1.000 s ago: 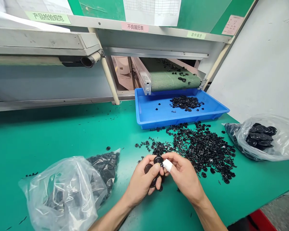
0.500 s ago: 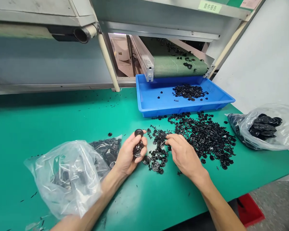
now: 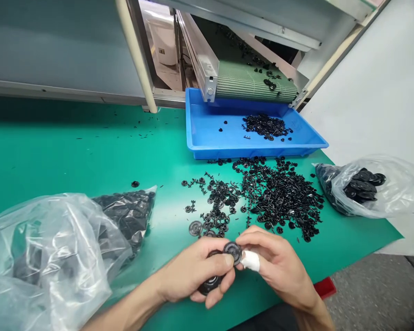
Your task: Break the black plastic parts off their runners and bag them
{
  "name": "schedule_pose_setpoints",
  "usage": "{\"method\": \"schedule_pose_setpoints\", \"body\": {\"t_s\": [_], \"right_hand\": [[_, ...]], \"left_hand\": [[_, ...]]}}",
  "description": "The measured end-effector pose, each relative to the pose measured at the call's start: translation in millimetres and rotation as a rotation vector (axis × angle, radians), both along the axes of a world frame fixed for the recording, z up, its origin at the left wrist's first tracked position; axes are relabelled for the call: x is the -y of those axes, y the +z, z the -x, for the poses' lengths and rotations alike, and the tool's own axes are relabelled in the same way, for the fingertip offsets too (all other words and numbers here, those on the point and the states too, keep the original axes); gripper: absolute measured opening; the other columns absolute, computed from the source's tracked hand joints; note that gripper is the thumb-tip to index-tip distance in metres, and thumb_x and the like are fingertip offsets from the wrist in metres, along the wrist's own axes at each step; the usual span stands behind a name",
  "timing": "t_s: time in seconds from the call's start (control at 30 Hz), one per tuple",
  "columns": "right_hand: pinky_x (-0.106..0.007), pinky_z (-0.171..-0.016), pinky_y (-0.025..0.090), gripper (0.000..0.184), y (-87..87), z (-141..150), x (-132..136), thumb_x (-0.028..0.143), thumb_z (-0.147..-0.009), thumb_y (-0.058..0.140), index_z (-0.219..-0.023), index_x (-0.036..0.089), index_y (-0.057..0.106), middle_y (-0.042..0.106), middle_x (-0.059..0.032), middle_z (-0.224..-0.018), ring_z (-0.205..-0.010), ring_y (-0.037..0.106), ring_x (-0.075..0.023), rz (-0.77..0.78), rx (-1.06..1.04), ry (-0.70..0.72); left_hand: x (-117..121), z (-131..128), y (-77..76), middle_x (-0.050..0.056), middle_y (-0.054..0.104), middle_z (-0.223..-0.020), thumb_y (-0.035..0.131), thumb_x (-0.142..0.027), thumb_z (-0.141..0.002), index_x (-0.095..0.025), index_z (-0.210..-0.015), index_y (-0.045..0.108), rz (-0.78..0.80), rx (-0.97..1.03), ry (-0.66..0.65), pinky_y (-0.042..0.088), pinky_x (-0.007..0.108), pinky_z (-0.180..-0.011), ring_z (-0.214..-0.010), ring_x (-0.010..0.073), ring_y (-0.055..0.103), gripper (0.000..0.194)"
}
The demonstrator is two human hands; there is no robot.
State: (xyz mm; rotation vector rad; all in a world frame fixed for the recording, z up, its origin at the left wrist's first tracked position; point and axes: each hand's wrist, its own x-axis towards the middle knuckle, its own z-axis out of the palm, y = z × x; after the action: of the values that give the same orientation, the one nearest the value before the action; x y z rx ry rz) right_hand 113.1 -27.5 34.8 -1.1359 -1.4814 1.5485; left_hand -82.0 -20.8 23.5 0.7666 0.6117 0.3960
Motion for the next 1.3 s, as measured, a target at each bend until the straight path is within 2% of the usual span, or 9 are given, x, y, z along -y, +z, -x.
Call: {"method": "schedule_pose_setpoints", "body": {"t_s": [0.17, 0.53, 0.67, 0.77, 0.87, 0.97, 1.07, 1.17, 1.3], "right_hand": [[-0.025, -0.064, 0.053, 0.011, -8.4, -2.8, 5.1, 0.021, -0.081, 0.069, -0.092, 0.022, 0.07, 0.061, -0.0025, -0.085, -0.07, 0.063, -0.0137, 0.058, -0.093, -0.004], [-0.024, -0.066, 0.051, 0.015, -17.9, -8.3, 3.2, 0.016, -0.083, 0.066, -0.094, 0.025, 0.07, 0.06, -0.0013, -0.086, -0.073, 0.062, -0.0133, 0.061, -0.133, 0.016], [-0.024, -0.066, 0.05, 0.015, -18.1, -7.2, 4.9, 0.016, -0.083, 0.065, -0.094, 0.024, 0.07, 0.061, -0.0025, -0.086, -0.076, 0.06, -0.0145, -0.007, -0.059, 0.003], [-0.023, -0.067, 0.049, 0.016, -12.4, -1.3, 3.9, 0.014, -0.084, 0.062, -0.093, 0.025, 0.071, 0.063, -0.0023, -0.087, -0.077, 0.06, -0.0144, -0.12, 0.065, 0.008], [-0.025, -0.072, 0.05, 0.024, -7.0, 4.1, 0.4, 0.012, -0.088, 0.054, -0.104, 0.025, 0.067, 0.065, -0.003, -0.093, -0.083, 0.062, -0.0154, -0.231, 0.196, 0.033], [-0.028, -0.079, 0.05, 0.03, -9.5, 7.5, -3.4, 0.01, -0.092, 0.044, -0.112, 0.023, 0.061, 0.064, -0.0052, -0.104, -0.091, 0.062, -0.0176, -0.388, 0.362, 0.03], [-0.033, -0.083, 0.049, 0.034, -15.7, 17.4, -8.4, 0.006, -0.092, 0.038, -0.114, 0.02, 0.058, 0.061, -0.008, -0.111, -0.098, 0.059, -0.0202, -0.578, 0.527, 0.091], [-0.035, -0.079, 0.051, 0.032, -15.5, 41.3, -18.0, 0.003, -0.09, 0.039, -0.111, 0.019, 0.059, 0.062, -0.0083, -0.106, -0.094, 0.057, -0.0214, -0.695, 0.676, 0.216], [-0.035, -0.07, 0.052, 0.019, -6.3, 81.2, -34.5, 0.007, -0.089, 0.048, -0.096, 0.017, 0.063, 0.062, -0.0081, -0.098, -0.087, 0.056, -0.0236, -0.777, 0.982, 0.42]], "left_hand": [[-1.9, -0.6, -1.1, -0.007, 0.051, -0.045, 0.049, -0.038, -0.09, -0.019, -0.085, 0.055, -0.086, -0.084, -0.084, 0.019, 0.017, -0.031, -0.03, 0.0049, 0.029, 0.021], [-3.2, -2.6, 5.1, -0.008, 0.048, -0.045, 0.045, -0.027, -0.091, -0.02, -0.079, 0.055, -0.177, -0.239, -0.114, 0.025, 0.015, -0.035, -0.035, 0.0059, 0.031, 0.017], [-0.7, -4.8, 3.2, -0.007, 0.051, -0.047, 0.048, -0.028, -0.09, -0.019, -0.077, 0.055, -0.16, -0.239, -0.089, 0.026, 0.015, -0.035, -0.036, 0.0056, 0.034, 0.017], [0.1, -5.4, -3.4, -0.007, 0.051, -0.044, 0.049, -0.041, -0.091, -0.019, -0.072, 0.053, -0.138, -0.177, -0.025, 0.023, 0.014, -0.032, -0.033, 0.0044, 0.03, 0.03], [-9.4, 3.7, -4.0, -0.006, 0.052, -0.045, 0.052, -0.049, -0.088, -0.017, -0.074, 0.055, -0.037, -0.029, 0.135, 0.017, 0.013, -0.028, -0.029, 0.0032, 0.031, 0.035], [-27.8, 24.4, 5.8, -0.007, 0.049, -0.051, 0.057, -0.035, -0.087, -0.015, -0.077, 0.058, 0.052, 0.105, 0.52, 0.016, 0.011, -0.026, -0.03, 0.0018, 0.033, 0.023], [-44.1, 45.2, 16.7, -0.006, 0.047, -0.055, 0.05, -0.019, -0.09, -0.014, -0.081, 0.06, 0.107, 0.199, 0.859, 0.021, 0.008, -0.025, -0.034, 0.0023, 0.037, 0.015], [-51.9, 54.8, 18.9, -0.003, 0.051, -0.063, 0.042, -0.017, -0.093, -0.014, -0.082, 0.06, 0.155, 0.244, 1.007, 0.028, 0.009, -0.024, -0.041, 0.0047, 0.047, 0.021], [-54.5, 55.3, 12.6, 0.002, 0.056, -0.073, 0.04, -0.025, -0.096, -0.015, -0.08, 0.057, 0.176, 0.238, 1.073, 0.037, 0.01, -0.027, -0.054, 0.0089, 0.06, 0.025]]}}
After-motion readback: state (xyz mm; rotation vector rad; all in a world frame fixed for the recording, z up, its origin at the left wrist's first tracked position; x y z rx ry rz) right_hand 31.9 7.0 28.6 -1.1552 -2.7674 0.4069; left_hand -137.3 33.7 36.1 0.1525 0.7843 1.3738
